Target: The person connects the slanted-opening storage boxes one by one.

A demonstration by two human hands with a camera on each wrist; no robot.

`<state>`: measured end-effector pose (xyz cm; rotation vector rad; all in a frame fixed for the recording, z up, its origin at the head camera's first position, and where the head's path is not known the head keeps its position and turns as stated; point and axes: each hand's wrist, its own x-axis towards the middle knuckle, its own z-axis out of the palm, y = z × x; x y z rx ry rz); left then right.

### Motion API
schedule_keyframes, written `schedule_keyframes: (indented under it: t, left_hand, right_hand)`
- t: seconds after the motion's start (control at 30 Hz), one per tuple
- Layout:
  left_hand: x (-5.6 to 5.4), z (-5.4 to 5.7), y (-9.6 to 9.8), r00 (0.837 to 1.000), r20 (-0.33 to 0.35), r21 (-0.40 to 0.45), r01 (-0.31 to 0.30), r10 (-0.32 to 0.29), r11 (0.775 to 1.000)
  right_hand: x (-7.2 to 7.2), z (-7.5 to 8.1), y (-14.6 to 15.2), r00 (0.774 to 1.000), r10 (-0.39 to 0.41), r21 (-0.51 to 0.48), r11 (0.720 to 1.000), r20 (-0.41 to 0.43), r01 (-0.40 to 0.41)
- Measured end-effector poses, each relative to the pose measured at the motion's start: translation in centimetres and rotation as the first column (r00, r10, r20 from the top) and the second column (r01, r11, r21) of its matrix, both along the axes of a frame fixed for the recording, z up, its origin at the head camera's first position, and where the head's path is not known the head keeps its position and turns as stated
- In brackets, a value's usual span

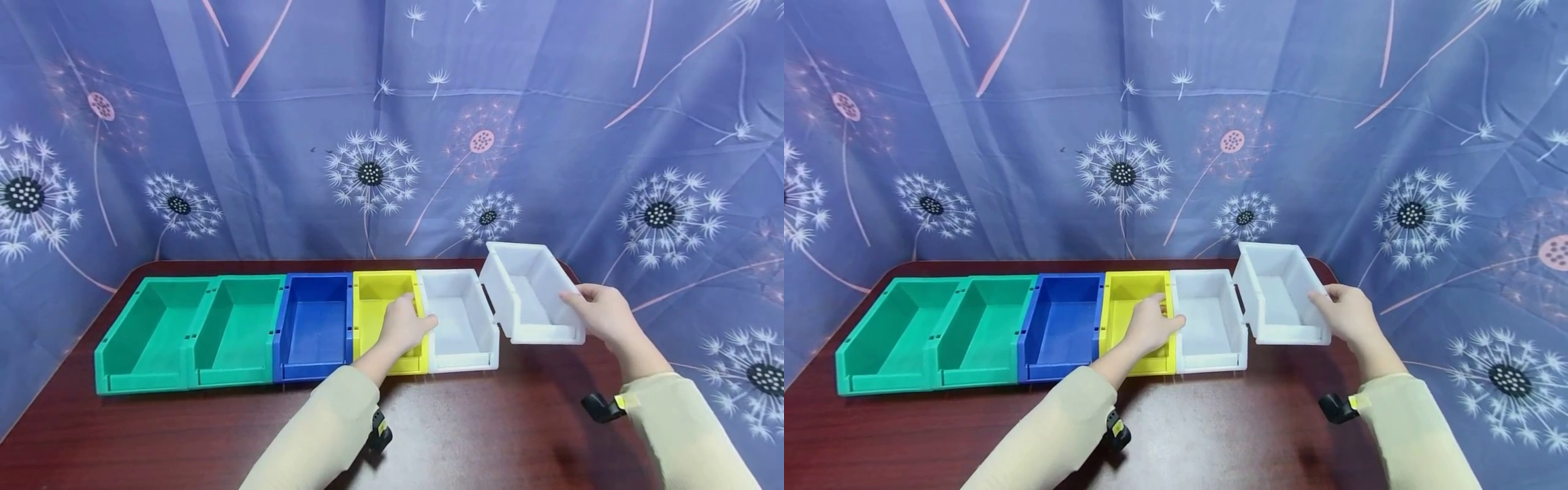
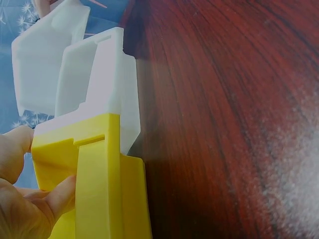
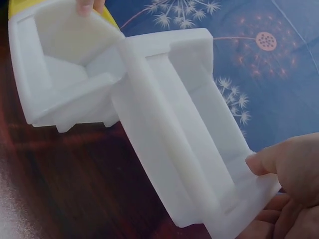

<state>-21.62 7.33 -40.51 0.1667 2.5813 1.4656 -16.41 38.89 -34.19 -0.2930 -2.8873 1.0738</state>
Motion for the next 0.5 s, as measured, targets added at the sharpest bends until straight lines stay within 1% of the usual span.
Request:
schedule_keyframes:
  t: [0.07, 0.2, 0.3, 0.5]
  left_hand:
    - [0.01, 0.0, 0.04, 1.0, 0.006, 0.003, 0.002, -0.002, 1.0]
    - [0.0, -0.11, 0.05, 1.0, -0.003, -0.017, -0.002, 0.002, 1.0]
    - [0.01, -0.11, 0.05, 1.0, -0.005, -0.022, 0.0, 0.0, 1.0]
    - [0.03, 0.04, 0.04, 1.0, 0.005, -0.003, -0.001, 0.001, 1.0]
  right_hand:
    - [0.16, -0.06, 0.13, 1.0, 0.0, -0.004, 1.0, -0.004, 0.0]
    - [0.35, -0.26, 0.17, 1.0, 0.004, -0.014, 1.0, -0.001, -0.004]
    - [0.47, -0.33, 0.11, 1.0, -0.005, 0.001, 1.0, -0.001, 0.005]
    - [0.58, -0.41, -0.04, 0.999, -0.024, 0.049, 0.998, -0.024, 0.025]
